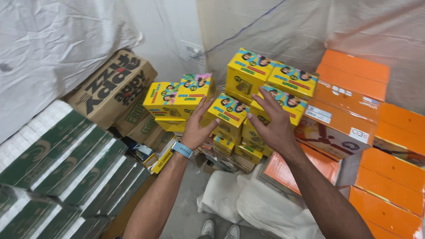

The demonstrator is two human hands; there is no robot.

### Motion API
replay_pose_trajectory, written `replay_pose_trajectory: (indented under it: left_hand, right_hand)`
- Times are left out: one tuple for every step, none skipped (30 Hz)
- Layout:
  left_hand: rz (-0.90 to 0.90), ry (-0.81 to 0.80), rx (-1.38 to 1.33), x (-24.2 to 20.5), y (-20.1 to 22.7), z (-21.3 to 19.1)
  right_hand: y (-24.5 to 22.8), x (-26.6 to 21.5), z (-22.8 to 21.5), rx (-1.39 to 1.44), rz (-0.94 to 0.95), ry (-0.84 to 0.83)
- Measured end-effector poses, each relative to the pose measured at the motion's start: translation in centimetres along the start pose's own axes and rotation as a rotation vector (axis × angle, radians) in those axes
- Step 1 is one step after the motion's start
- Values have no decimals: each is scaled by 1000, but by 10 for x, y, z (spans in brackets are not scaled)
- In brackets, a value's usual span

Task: The person repeatedly picks up small yellow boxes from a pile and stacks them on top of other boxes in a storage area. The hands move between two locations, lifting boxes and placing them in a growing stack.

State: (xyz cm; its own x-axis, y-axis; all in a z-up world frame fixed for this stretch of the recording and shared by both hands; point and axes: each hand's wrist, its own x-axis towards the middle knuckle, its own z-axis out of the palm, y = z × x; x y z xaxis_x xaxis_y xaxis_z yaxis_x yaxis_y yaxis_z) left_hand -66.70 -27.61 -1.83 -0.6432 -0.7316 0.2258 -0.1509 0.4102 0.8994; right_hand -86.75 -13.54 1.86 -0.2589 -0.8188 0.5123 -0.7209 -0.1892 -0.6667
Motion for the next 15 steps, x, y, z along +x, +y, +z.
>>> replay_pose_trajectory:
  left_hand:
    - [-5, 31, 8, -7, -5, -11]
    - [-16, 51, 16, -16, -10, -23]
    - [-26, 71, 24, -26, -16, -33]
    - [-41, 104, 37, -35, -18, -45]
    - [-55, 136, 32, -46, -21, -58]
    - [-69, 166, 22, -59, -25, -70]
    - [-84, 198, 31, -74, -26, -85]
    - [-111, 221, 27, -88, -25, -99]
    - [-138, 244, 22, -103, -24, -112]
    - [-150, 273, 33, -117, -26, -125]
    - [-176, 306, 54, -132, -29, -138]
    - [-204, 338, 71, -150, -31, -152]
    - [-217, 366, 77, -170, -29, -164]
    - [-237, 392, 103, -188, -25, -175]
    - [-258, 418, 129, -207, -21, -185]
  right_hand:
    - [-5, 5, 10, 14, -23, -17]
    - [-9, 8, 22, 70, -12, -73]
    - [-14, 11, 33, 125, -2, -131]
    - [-16, 16, 45, 147, -22, -155]
    - [-18, 20, 57, 173, -18, -210]
    - [-23, 21, 72, 193, -13, -267]
    - [-28, 22, 86, 210, -31, -292]
    - [-34, 22, 100, 238, -19, -330]
    - [-40, 22, 113, 265, -8, -369]
    - [-44, 22, 127, 282, -26, -391]
    - [-49, 22, 142, 306, -35, -423]
    - [-56, 19, 157, 327, -43, -457]
    - [-67, 14, 171, 340, -59, -481]
    - [-77, 11, 183, 354, -48, -516]
    - [-87, 7, 195, 367, -38, -551]
